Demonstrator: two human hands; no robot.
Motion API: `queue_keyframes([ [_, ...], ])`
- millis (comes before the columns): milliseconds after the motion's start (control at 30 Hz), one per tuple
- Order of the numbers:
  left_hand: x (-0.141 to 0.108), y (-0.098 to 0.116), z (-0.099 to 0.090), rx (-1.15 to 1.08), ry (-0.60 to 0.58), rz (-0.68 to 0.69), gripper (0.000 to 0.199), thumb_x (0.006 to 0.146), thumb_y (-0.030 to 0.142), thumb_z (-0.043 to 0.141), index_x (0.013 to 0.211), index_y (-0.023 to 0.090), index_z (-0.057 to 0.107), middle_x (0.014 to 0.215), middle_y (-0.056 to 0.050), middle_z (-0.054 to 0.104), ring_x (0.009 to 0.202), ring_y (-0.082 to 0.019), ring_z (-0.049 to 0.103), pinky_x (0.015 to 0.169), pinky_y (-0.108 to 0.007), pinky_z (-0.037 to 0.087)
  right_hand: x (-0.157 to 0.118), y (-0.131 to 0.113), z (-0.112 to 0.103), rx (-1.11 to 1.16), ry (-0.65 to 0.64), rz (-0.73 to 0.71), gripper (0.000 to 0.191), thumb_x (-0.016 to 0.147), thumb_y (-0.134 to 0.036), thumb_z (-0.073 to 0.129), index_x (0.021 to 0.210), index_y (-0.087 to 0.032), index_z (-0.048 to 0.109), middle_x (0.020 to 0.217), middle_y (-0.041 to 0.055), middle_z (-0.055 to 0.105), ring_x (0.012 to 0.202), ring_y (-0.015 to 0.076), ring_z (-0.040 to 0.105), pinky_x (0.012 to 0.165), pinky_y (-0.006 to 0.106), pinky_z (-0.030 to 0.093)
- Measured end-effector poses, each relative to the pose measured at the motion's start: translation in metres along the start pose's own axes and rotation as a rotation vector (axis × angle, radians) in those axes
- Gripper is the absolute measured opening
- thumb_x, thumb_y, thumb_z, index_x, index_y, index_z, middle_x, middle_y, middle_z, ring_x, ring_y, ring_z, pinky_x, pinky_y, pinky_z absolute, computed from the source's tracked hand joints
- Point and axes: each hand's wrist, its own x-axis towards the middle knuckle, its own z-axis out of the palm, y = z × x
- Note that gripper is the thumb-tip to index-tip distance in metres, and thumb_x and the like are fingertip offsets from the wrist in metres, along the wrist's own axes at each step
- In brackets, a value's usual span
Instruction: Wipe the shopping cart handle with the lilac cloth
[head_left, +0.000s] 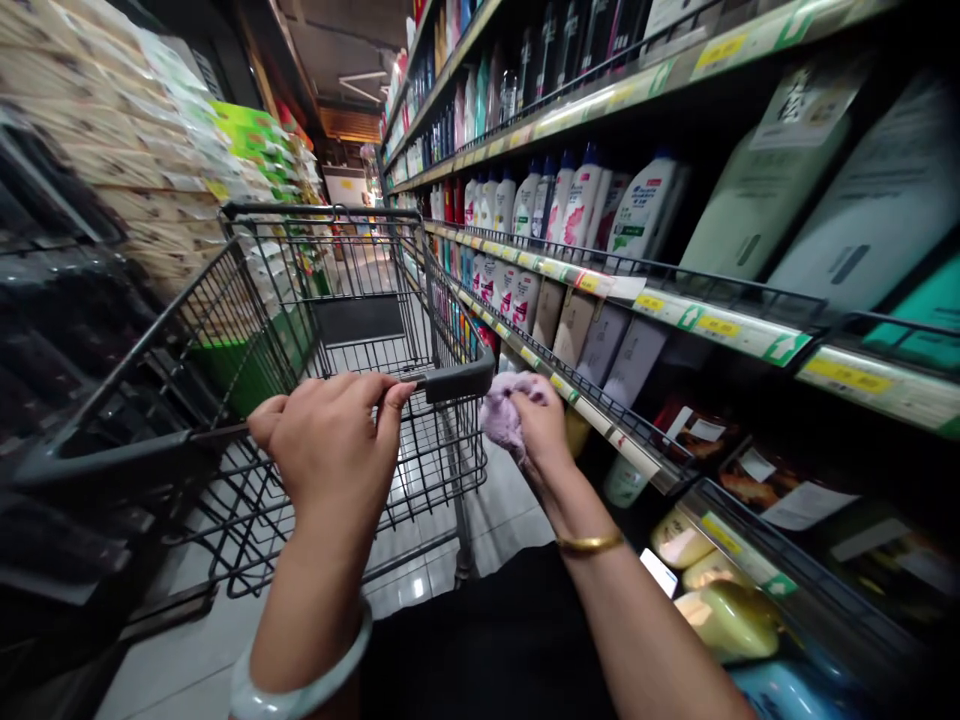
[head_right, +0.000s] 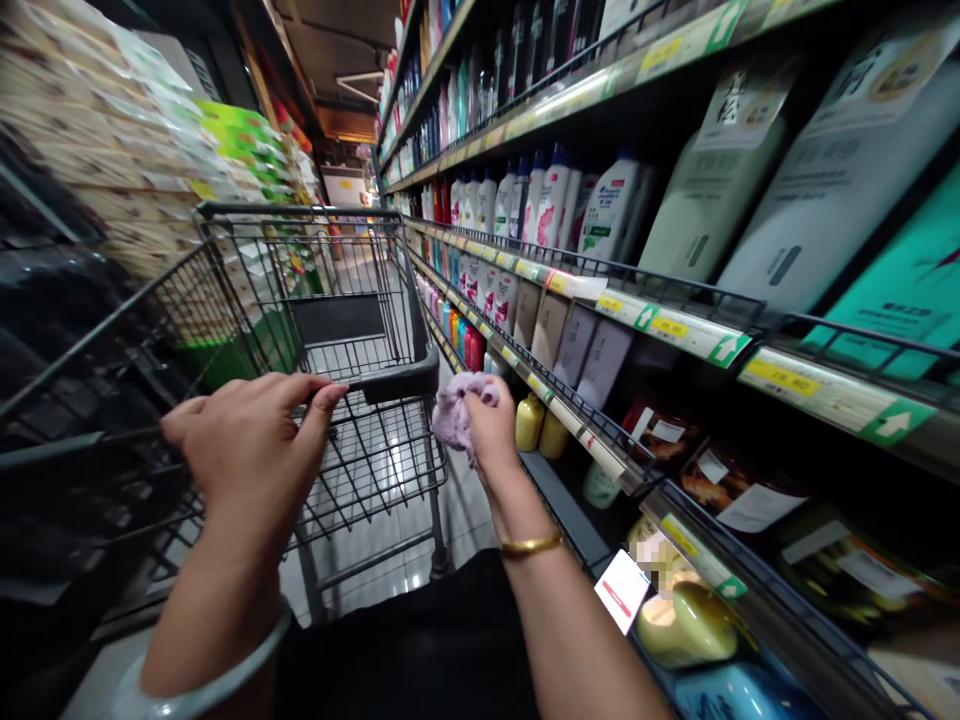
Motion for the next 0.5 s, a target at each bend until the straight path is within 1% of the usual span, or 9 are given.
queue_keyframes([
  [67, 0.0, 0.001, 0.0, 0.005, -0.01, -0.003, 0.03, 0.102, 0.043, 0.052, 0.088, 0.026, 0.072, 0.092, -0.003, 0.074, 0.09, -0.027, 0.061, 0.084, -0.045, 0.025, -0.004, -0.022, -0.004, 0.161, 0.092, -0.088, 0.024, 0.079, -0.029, 0.061, 0.101, -0.021, 0.057, 0.086, -0.0028, 0.063, 0.075, 0.0128, 0.059, 0.071, 0.025, 0.051],
  [133, 0.001, 0.002, -0.001, 0.002, -0.014, -0.007, 0.031, 0.103, 0.043, 0.051, 0.089, 0.026, 0.072, 0.093, -0.003, 0.074, 0.092, -0.027, 0.061, 0.085, -0.045, 0.026, -0.007, -0.037, -0.005, 0.192, 0.087, -0.272, 0.026, 0.078, -0.028, 0.066, 0.103, -0.022, 0.059, 0.099, -0.0015, 0.065, 0.091, 0.0146, 0.062, 0.088, 0.029, 0.052],
  [200, 0.001, 0.003, 0.0, -0.004, -0.008, -0.011, 0.031, 0.103, 0.044, 0.05, 0.089, 0.026, 0.072, 0.093, -0.003, 0.074, 0.091, -0.027, 0.061, 0.085, -0.045, 0.026, -0.008, -0.033, -0.003, 0.082, 0.055, -0.416, 0.023, 0.078, -0.026, 0.068, 0.1, -0.023, 0.062, 0.107, 0.0005, 0.064, 0.104, 0.017, 0.062, 0.102, 0.034, 0.049],
  [233, 0.001, 0.003, 0.0, -0.008, -0.008, -0.011, 0.031, 0.103, 0.044, 0.05, 0.089, 0.026, 0.072, 0.094, -0.003, 0.074, 0.092, -0.027, 0.061, 0.086, -0.045, 0.026, -0.009, -0.024, -0.002, 0.016, 0.053, -0.434, 0.021, 0.078, -0.025, 0.067, 0.099, -0.023, 0.063, 0.108, 0.0015, 0.064, 0.107, 0.0178, 0.061, 0.105, 0.036, 0.047],
  [300, 0.0, 0.003, 0.001, -0.015, -0.008, -0.007, 0.032, 0.103, 0.045, 0.05, 0.09, 0.026, 0.072, 0.094, -0.003, 0.074, 0.092, -0.027, 0.06, 0.086, -0.045, 0.026, -0.01, -0.005, 0.002, -0.068, 0.082, -0.369, 0.019, 0.077, -0.023, 0.064, 0.096, -0.022, 0.064, 0.104, 0.0026, 0.063, 0.103, 0.0182, 0.062, 0.102, 0.037, 0.049],
  [367, 0.0, 0.003, 0.002, -0.017, -0.012, 0.001, 0.033, 0.103, 0.045, 0.048, 0.09, 0.026, 0.072, 0.093, -0.004, 0.073, 0.092, -0.027, 0.059, 0.086, -0.045, 0.026, -0.015, 0.003, 0.005, -0.082, 0.116, -0.323, 0.019, 0.077, -0.022, 0.062, 0.095, -0.021, 0.064, 0.101, 0.0029, 0.063, 0.098, 0.0181, 0.063, 0.098, 0.037, 0.052],
  [400, 0.0, 0.002, 0.003, -0.017, -0.012, 0.003, 0.034, 0.103, 0.046, 0.048, 0.09, 0.026, 0.072, 0.094, -0.004, 0.073, 0.092, -0.027, 0.059, 0.087, -0.045, 0.026, -0.018, 0.001, 0.006, -0.089, 0.117, -0.357, 0.019, 0.078, -0.021, 0.061, 0.096, -0.021, 0.064, 0.103, 0.0035, 0.063, 0.1, 0.0184, 0.063, 0.098, 0.038, 0.053],
  [433, -0.001, 0.002, 0.003, -0.017, -0.009, 0.002, 0.034, 0.103, 0.046, 0.047, 0.09, 0.026, 0.072, 0.094, -0.004, 0.073, 0.092, -0.027, 0.059, 0.087, -0.045, 0.026, -0.022, -0.005, 0.007, -0.1, 0.113, -0.43, 0.019, 0.079, -0.02, 0.061, 0.098, -0.022, 0.064, 0.105, 0.0041, 0.062, 0.103, 0.0188, 0.063, 0.101, 0.039, 0.052],
  [500, -0.001, 0.002, 0.003, -0.02, -0.002, 0.0, 0.035, 0.103, 0.047, 0.047, 0.09, 0.026, 0.072, 0.095, -0.004, 0.073, 0.093, -0.027, 0.059, 0.089, -0.046, 0.026, -0.028, -0.02, 0.009, -0.157, 0.081, -0.621, 0.019, 0.083, -0.017, 0.06, 0.1, -0.024, 0.065, 0.111, 0.0055, 0.061, 0.112, 0.0203, 0.062, 0.106, 0.041, 0.05],
])
